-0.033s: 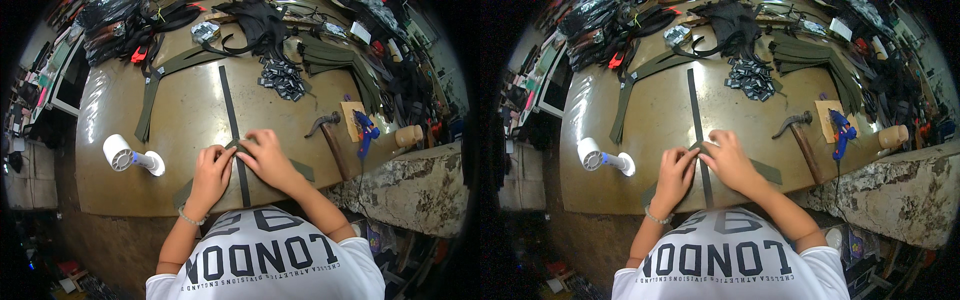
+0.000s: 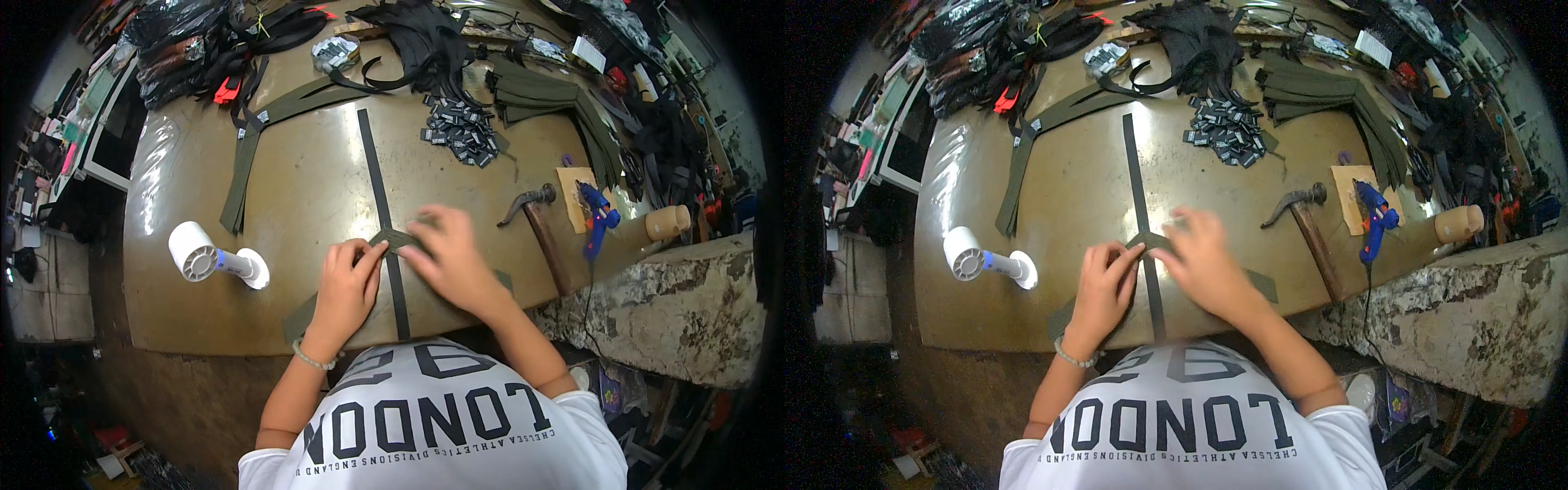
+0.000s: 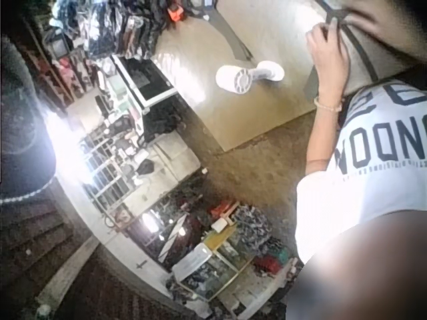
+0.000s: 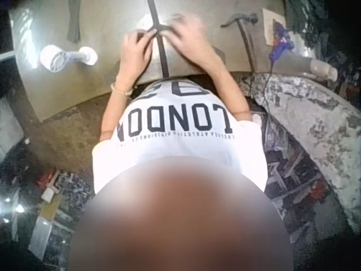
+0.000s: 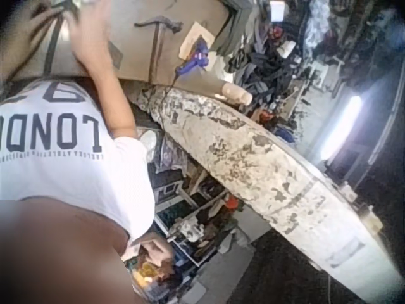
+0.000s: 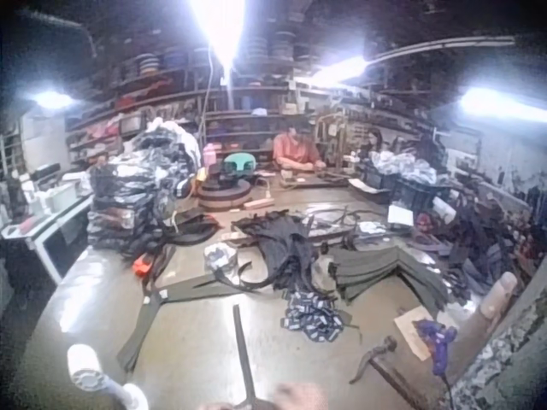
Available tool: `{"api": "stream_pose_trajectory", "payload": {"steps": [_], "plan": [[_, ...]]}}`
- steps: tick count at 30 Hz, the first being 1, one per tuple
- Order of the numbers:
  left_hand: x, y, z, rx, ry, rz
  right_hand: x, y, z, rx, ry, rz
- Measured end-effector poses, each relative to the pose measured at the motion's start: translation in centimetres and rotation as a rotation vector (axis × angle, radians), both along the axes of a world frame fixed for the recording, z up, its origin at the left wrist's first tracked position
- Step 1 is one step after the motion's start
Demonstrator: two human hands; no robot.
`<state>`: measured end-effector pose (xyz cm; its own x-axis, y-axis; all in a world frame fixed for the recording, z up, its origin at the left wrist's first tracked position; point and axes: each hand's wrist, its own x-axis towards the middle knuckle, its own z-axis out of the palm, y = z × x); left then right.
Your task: The person assembles a strap by applying hot glue to a black webbing strip and attaching green fabric pieces and small rectangular tags. They repeatedly pick up the glue gun, apply glue, and press components together on a cluttered workbench.
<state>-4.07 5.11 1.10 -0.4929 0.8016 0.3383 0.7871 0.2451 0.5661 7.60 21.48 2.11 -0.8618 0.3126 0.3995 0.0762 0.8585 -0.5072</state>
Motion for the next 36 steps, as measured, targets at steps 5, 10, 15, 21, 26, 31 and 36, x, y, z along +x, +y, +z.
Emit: {"api": "stream_pose_trajectory", "payload": {"steps": [5,10,15,21,26,31,36], "plan": [[-0.3,0.0,-0.5,0.040,-0.058,-0.016,12.6,9.8,0.3,0.268,0.344,-1.282],[-0.4,-0.1,-0.5,0.122,-0.271,0.070,14.6,15.7,0.3,-0.207,0.079,-1.087],[-0.3,-0.2,-1.0,0.162,-0.303,0.116,7.4,10.3,4.4,-0.340,0.193,-0.470],[-0.5,-0.2,-1.5,0.162,-0.200,0.098,0.5,5.0,6.1,-0.344,-0.232,0.024],[-0.5,-0.3,-1.5,0.171,-0.227,0.084,-1.0,5.2,5.4,-0.277,-0.343,0.048],[-0.6,-0.2,-1.5,0.182,-0.214,0.078,-1.4,5.2,4.8,-0.225,-0.342,0.034],[-0.5,-0.2,-1.6,0.187,-0.206,0.085,-0.2,4.3,4.9,-0.195,-0.358,0.033]]}}
